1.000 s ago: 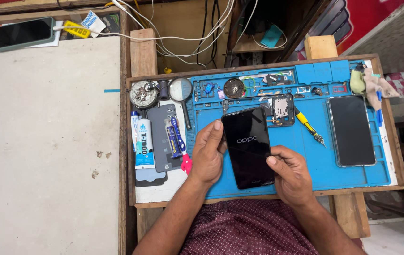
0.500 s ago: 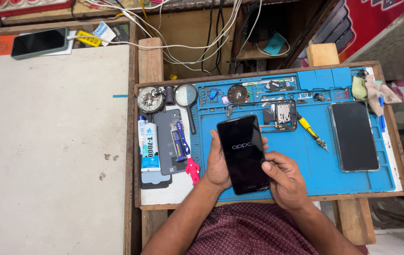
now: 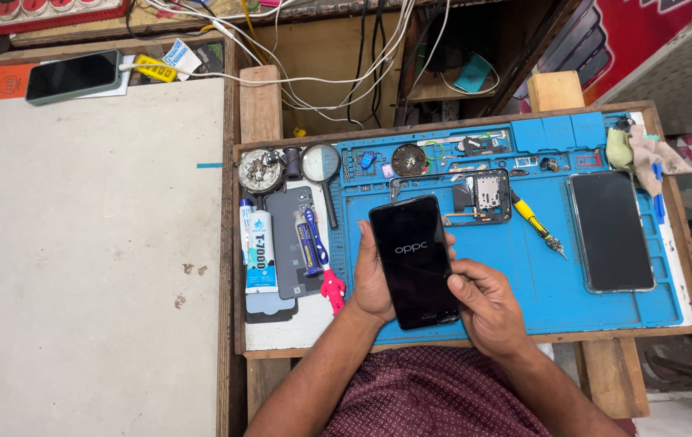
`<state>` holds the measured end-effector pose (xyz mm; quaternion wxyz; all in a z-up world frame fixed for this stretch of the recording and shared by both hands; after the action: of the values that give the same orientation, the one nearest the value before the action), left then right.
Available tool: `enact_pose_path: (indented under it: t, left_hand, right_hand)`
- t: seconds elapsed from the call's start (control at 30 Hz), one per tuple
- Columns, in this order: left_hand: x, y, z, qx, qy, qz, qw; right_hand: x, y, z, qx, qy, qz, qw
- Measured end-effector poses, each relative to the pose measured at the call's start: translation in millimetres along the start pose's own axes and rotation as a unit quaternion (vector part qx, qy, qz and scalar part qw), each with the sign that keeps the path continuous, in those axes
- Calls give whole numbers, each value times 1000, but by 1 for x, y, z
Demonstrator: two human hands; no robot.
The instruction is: The person disassembles a smartphone, removes the battery, and applies a screen protector to the display. They use a screwdriver to remove screws and handle the phone components by hand.
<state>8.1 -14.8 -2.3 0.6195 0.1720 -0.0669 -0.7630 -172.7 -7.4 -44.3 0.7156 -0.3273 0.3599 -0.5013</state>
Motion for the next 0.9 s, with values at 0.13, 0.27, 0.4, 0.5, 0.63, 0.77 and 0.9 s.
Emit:
enact_pose_path:
  t: [0.13, 0.27, 0.4, 0.5, 0.63, 0.77, 0.9]
  left_hand:
    - [1, 0, 1, -3, 1, 2, 1000]
    - [2, 0, 0, -14, 12, -3, 1000]
    - [3, 1, 0, -14, 12, 1, 1000]
    - [3, 1, 0, -17, 11, -1, 1000]
    - [4, 1, -1, -18, 21, -9, 1000]
    - [6, 0, -4, -20, 39, -23, 999]
    - [7, 1, -4, -15, 31, -18, 999]
  right_hand:
    - [0, 1, 0, 5, -1, 6, 1000]
    - [0, -2, 5, -3, 20, 28, 999]
    - [2, -4, 9, 2, 24, 30, 999]
    - [2, -3, 7, 12, 24, 34, 999]
    - [3, -1, 3, 10, 14, 31, 999]
    - [3, -1, 2, 29, -3, 39, 999]
    - [4, 0, 0, -29, 35, 54, 998]
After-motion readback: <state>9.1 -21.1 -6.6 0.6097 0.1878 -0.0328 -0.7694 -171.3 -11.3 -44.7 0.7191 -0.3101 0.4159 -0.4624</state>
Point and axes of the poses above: each hand's wrist, its own x-axis towards the middle knuckle, its own z-axis out of the palm, y = z × x, the point moved 2 cm from there along x, towards the middle knuckle, and after that the axes turned 13 degrees about y, right-handed, at the moved point
